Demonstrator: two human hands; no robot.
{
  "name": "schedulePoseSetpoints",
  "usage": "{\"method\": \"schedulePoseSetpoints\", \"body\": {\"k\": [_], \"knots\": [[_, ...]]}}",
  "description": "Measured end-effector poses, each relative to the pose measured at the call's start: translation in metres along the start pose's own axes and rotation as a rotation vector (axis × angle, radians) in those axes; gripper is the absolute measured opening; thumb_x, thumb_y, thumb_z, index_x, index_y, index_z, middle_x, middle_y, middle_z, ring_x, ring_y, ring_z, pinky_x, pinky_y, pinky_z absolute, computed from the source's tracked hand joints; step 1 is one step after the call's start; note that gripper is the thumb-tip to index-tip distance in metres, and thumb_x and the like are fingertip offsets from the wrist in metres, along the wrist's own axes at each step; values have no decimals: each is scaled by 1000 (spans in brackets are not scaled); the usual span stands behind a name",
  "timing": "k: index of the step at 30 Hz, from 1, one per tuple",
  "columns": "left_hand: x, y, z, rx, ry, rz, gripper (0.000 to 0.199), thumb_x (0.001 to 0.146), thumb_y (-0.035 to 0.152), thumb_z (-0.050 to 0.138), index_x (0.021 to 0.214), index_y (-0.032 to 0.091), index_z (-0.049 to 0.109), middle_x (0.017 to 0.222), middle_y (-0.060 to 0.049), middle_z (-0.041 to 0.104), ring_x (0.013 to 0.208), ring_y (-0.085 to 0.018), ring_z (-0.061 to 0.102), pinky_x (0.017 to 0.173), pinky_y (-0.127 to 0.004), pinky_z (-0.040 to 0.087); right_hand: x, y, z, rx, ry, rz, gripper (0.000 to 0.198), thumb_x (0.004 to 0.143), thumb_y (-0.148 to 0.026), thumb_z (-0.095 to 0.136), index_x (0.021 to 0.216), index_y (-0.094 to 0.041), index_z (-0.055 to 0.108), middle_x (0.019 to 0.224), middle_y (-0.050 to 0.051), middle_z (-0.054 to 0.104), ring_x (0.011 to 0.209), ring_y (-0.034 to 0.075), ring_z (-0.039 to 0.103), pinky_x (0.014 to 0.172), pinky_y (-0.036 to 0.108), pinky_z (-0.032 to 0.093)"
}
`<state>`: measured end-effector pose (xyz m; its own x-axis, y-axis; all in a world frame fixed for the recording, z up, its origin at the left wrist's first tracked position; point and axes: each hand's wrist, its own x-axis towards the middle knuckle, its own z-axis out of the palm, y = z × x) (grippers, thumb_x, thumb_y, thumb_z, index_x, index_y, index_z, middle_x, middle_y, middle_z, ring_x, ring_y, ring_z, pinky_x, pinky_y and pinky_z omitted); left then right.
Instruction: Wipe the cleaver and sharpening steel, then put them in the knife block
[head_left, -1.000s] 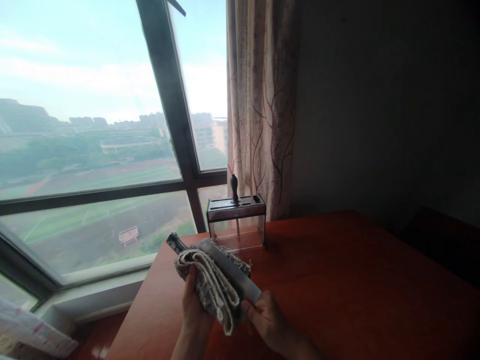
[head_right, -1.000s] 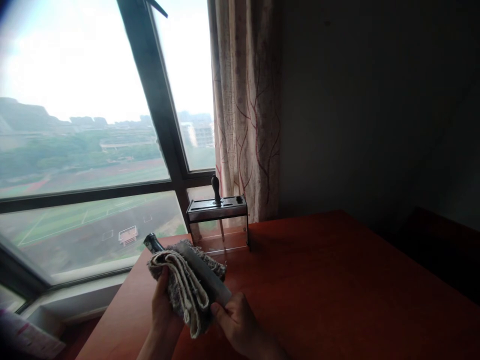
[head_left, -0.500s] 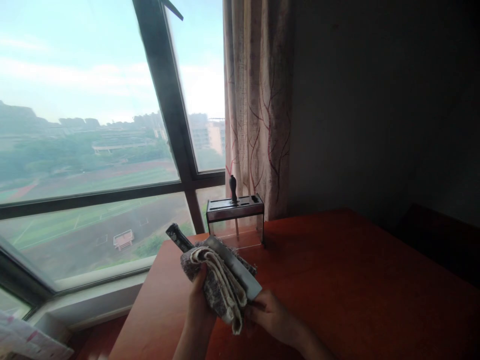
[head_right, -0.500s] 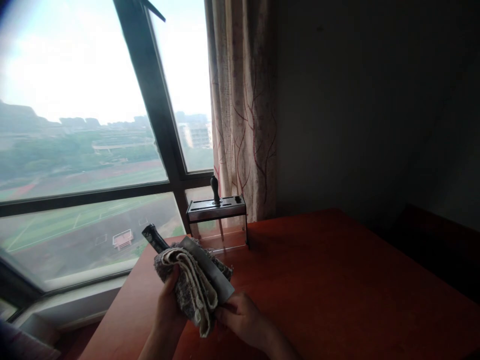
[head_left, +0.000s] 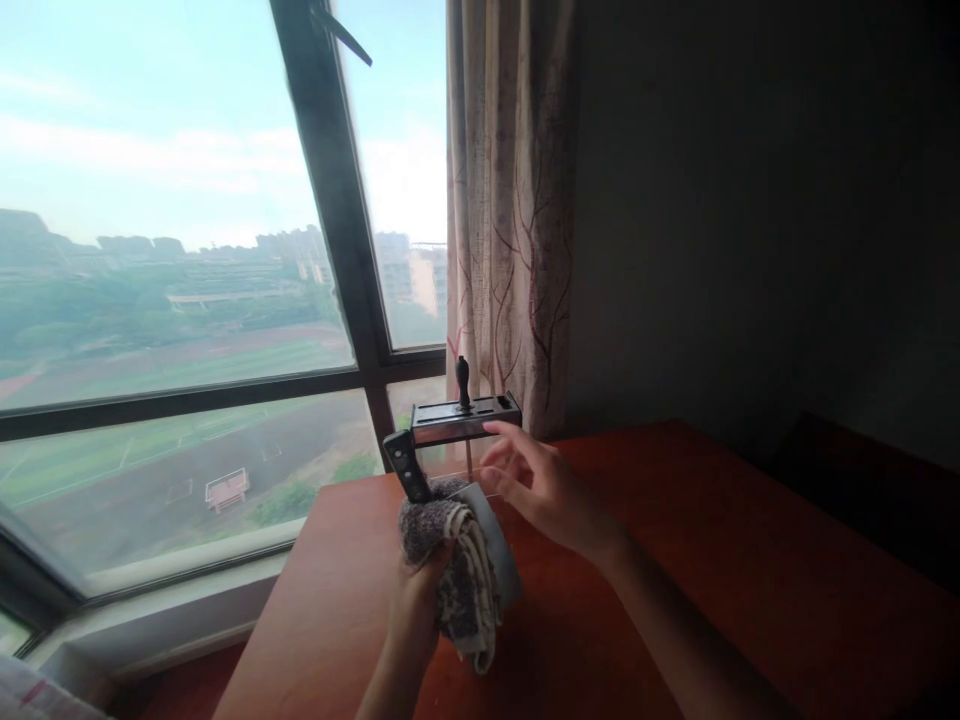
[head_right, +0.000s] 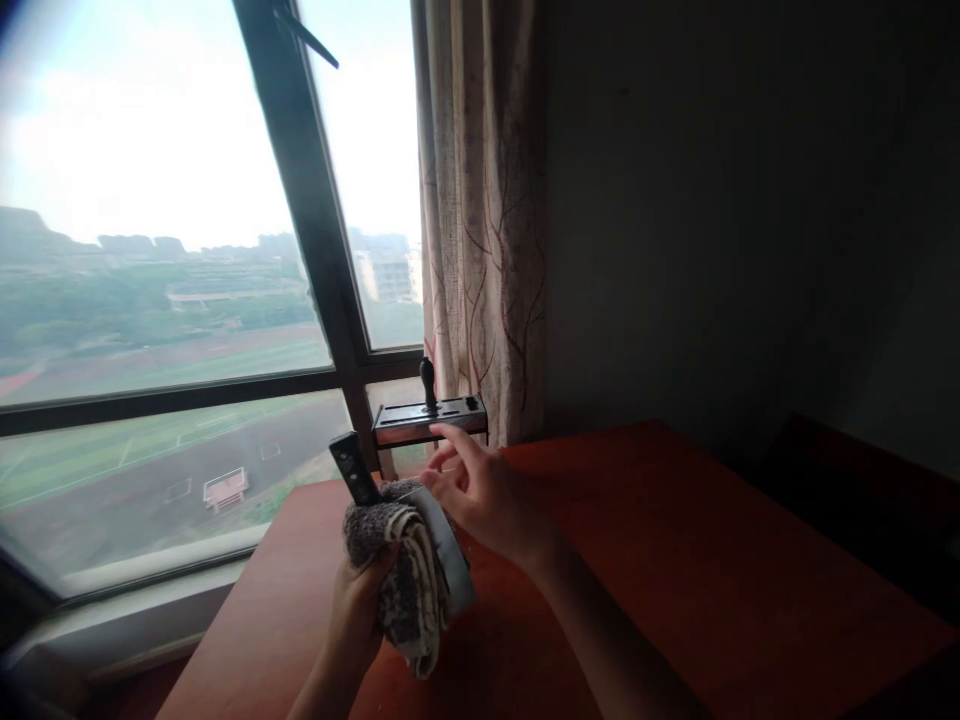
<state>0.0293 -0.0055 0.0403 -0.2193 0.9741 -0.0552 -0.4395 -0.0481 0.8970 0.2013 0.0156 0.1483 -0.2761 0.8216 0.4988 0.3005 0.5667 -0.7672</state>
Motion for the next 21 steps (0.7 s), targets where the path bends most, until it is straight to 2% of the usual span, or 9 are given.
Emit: {"method": "schedulePoseSetpoints", "body": {"k": [3,5,7,9,13,16,21], "knots": [[5,-7,-4,119,-25,16,38,56,33,81,85,12,70,77,-7,73,71,-26,68,65,-31,54,27,-24,23,-224,-46,-51,72,84,-46,59,143,-24,24,111,7,62,65,13,60,72,31,47],[9,-11,-7,157,-49,46,37,57,32,80,86,12,70,79,-7,73,73,-27,67,65,-33,54,38,-33,38,-400,-86,-49,84,81,-51,60,146,-22,15,112,12,63,82,23,64,76,38,46],[11,-13,-9,166,-78,66,36,56,31,79,85,12,70,77,-7,73,73,-28,66,66,-34,53,44,-37,51,-545,-139,-31,85,81,-51,60,146,-21,14,106,14,66,89,31,64,74,41,46],[10,-13,-9,178,-91,80,33,56,30,79,82,12,70,75,-6,72,72,-27,66,65,-33,53,47,-37,59,-622,-190,-26,79,82,-47,58,144,-21,18,100,13,68,89,33,65,72,40,46],[2,-7,-2,197,-23,155,27,57,28,77,79,14,70,74,-4,72,72,-26,65,66,-30,51,45,-32,62,-609,-213,-76,48,88,-37,51,130,-22,35,93,8,69,84,27,66,69,32,45],[2,-5,0,237,17,191,28,53,26,77,79,15,71,73,-3,73,74,-27,65,66,-31,51,47,-33,56,-572,-148,-128,37,89,-36,49,122,-23,41,86,4,68,78,23,66,66,28,43],[13,-15,-6,318,-82,146,23,48,22,78,69,17,70,64,-3,70,65,-26,63,60,-31,51,65,-42,33,-488,35,-178,33,89,-36,49,119,-23,42,78,-1,61,72,18,63,64,25,42]]}}
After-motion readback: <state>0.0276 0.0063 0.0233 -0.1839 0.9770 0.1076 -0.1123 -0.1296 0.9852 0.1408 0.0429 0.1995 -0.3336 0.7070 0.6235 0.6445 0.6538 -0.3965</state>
